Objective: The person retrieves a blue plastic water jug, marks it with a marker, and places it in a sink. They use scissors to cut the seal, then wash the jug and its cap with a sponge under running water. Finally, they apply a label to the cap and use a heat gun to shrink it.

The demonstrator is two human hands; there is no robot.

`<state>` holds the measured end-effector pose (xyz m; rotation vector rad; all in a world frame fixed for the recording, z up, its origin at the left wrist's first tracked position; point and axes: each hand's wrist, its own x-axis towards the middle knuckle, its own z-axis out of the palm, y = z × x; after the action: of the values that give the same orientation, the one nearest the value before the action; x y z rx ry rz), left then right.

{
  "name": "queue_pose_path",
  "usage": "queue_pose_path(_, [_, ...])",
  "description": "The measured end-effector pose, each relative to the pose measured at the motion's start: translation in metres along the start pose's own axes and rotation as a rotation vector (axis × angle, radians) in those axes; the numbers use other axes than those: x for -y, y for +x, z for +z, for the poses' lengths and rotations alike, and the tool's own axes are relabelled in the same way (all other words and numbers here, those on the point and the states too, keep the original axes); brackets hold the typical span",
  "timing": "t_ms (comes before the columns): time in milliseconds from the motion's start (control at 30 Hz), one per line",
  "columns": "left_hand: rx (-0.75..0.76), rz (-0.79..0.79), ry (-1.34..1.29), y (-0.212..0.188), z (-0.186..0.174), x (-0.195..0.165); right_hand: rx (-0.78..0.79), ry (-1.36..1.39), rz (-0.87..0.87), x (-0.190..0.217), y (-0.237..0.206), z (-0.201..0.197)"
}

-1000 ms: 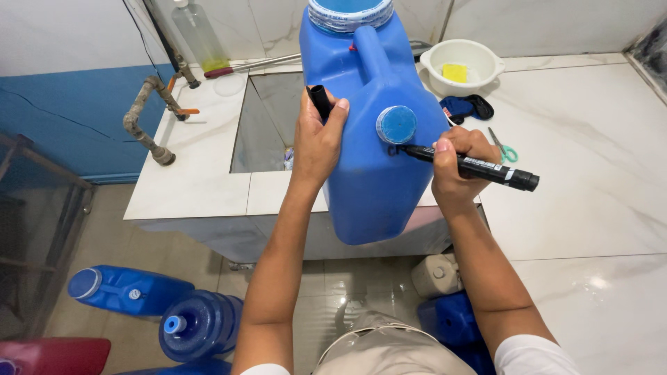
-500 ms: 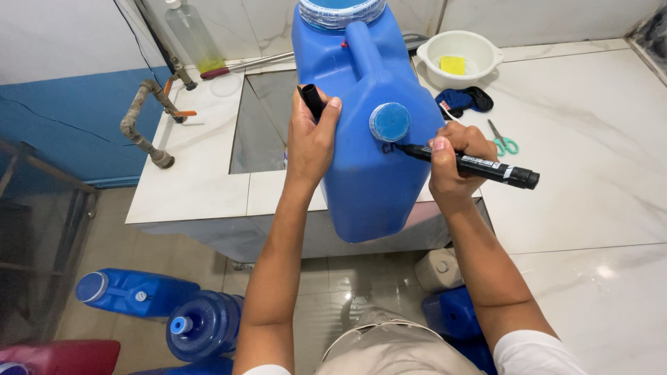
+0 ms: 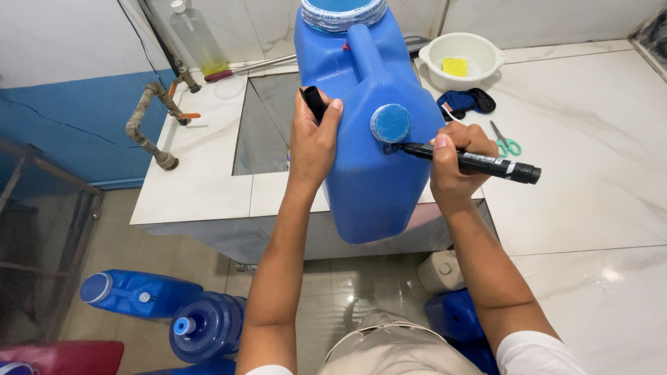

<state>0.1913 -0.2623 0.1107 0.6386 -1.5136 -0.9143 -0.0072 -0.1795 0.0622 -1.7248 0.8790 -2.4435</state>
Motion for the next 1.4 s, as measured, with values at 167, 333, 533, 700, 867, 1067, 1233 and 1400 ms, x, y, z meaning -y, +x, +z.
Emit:
queue_pose_path(167, [0.006,-0.006,-0.007,-0.001,-0.001,0.003,0.067,-0.099,0.002,0.003,0.000,-0.002])
queue_pose_path(333, [0.008,0.003,-0.029,0.000,-0.002,0.005,0.058,-0.065,-0.002,0.004,-0.001,0.000])
queue_pose_path(533, [-0.006,-0.004,-0.035,-0.002,-0.003,0.009,0.113,-0.032,-0.009,0.003,0.000,-0.003])
queue_pose_path(700, [-0.006,0.016,-0.001,0.000,-0.001,0.013,0.102,0.059,0.048,0.002,0.002,-0.004])
queue_pose_path(867, [-0.062,0.323,0.114,-0.011,0.000,-0.014,0.038,0.657,0.415,0.020,0.000,-0.027])
queue_pose_path(1067, [0.347,0.740,0.400,-0.099,0.037,-0.064,0.110,0.409,0.305,0.122,-0.050,-0.100])
queue_pose_path(1233, [1.002,0.552,0.021,-0.156,0.100,-0.081,-0.230,0.038,0.516,0.243,-0.119,-0.148])
queue_pose_path(1400, [1.525,0.386,-0.345,-0.227,0.140,-0.104,-0.359,-0.252,0.597,0.354,-0.192,-0.154])
